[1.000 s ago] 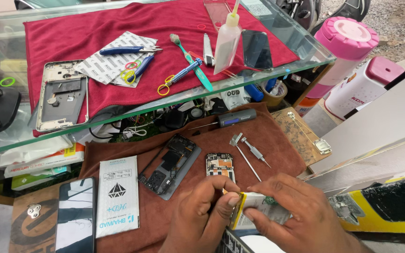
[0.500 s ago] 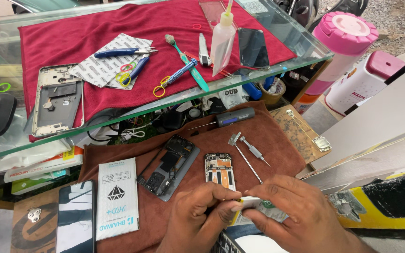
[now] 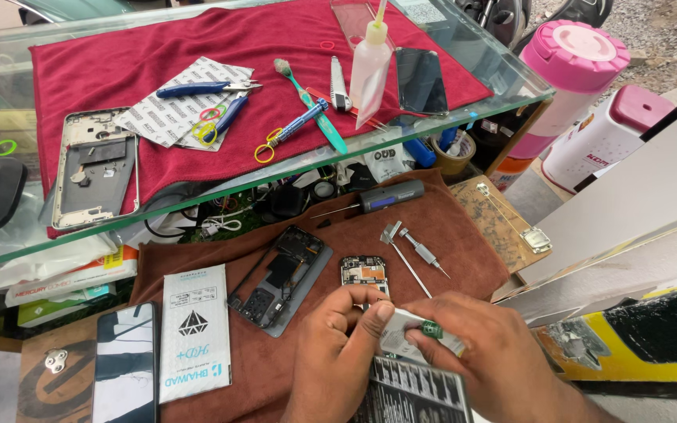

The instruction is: The person uses a metal spudger to pry and remove the battery from a disassembled smartphone. They then connect a USB cable to a battery tester to check the battery's voltage. Finally, they use a small plastic pick to peel off adhesive tape from the phone's internal frame.

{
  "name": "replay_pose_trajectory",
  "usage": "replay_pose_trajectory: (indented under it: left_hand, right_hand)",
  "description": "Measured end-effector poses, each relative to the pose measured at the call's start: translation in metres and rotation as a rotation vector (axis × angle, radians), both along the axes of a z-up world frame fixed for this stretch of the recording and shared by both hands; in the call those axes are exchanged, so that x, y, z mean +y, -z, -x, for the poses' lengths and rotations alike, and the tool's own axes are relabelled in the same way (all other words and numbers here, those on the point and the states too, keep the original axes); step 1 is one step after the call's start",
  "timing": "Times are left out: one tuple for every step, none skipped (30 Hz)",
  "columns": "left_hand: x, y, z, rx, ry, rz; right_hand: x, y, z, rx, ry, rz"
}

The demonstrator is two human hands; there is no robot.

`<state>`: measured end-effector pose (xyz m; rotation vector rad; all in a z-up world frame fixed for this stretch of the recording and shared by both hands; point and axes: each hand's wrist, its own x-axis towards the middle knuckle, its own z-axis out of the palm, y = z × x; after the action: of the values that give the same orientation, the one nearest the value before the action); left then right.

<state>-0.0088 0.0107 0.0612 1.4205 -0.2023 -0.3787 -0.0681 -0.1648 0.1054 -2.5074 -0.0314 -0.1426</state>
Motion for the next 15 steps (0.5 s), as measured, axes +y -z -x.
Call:
replay_pose_trajectory:
  left_hand:
    - [-0.002, 0.005, -0.001, 0.018, -0.031, 0.084]
    - [-0.002, 0.010, -0.004, 0.124, -0.082, 0.151]
    - [0.002, 0.015, -0.008, 0.231, -0.134, 0.219]
    - [0.006, 0.020, -0.014, 0.333, -0.186, 0.287]
    - [0.011, 0.024, -0.018, 0.339, -0.181, 0.375]
    - [0.016, 0.029, -0.021, 0.347, -0.175, 0.463]
    - [0.019, 0.032, -0.023, 0.354, -0.168, 0.551]
    - [0.022, 0.034, -0.023, 0.392, -0.141, 0.570]
    - [0.023, 0.033, -0.024, 0.430, -0.114, 0.588]
    - [0.023, 0.029, -0.024, 0.469, -0.086, 0.606]
    - [0.020, 0.024, -0.025, 0.503, -0.101, 0.589]
    - [0.019, 0.018, -0.024, 0.539, -0.118, 0.571]
    - [0.017, 0.012, -0.023, 0.575, -0.135, 0.553]
    - [0.015, 0.007, -0.022, 0.557, -0.175, 0.591]
    - [0.013, 0.004, -0.020, 0.538, -0.216, 0.630]
  right_hand:
    - [-0.006, 0.005, -0.004, 0.251, 0.127, -0.180]
    - [-0.011, 0.011, -0.007, 0.503, 0.251, -0.361]
    - [-0.016, 0.018, -0.010, 0.468, 0.188, -0.601]
    - [-0.024, 0.024, -0.016, 0.424, 0.119, -0.838]
    - [-0.030, 0.031, -0.021, 0.375, 0.046, -1.074]
    - [-0.034, 0.037, -0.023, 0.391, 0.083, -1.220]
    - [-0.039, 0.042, -0.026, 0.405, 0.120, -1.368]
    - [-0.042, 0.045, -0.026, 0.418, 0.159, -1.515]
    - [-0.045, 0.048, -0.026, 0.428, 0.157, -1.587]
    - [-0.046, 0.050, -0.025, 0.437, 0.156, -1.659]
    - [-0.047, 0.051, -0.024, 0.446, 0.154, -1.731]
    - [-0.048, 0.052, -0.024, 0.453, 0.143, -1.767]
    - [-0.049, 0.052, -0.023, 0.460, 0.133, -1.803]
    - [-0.049, 0.052, -0.023, 0.467, 0.121, -1.839]
    - [-0.050, 0.050, -0.023, 0.491, 0.048, -1.866]
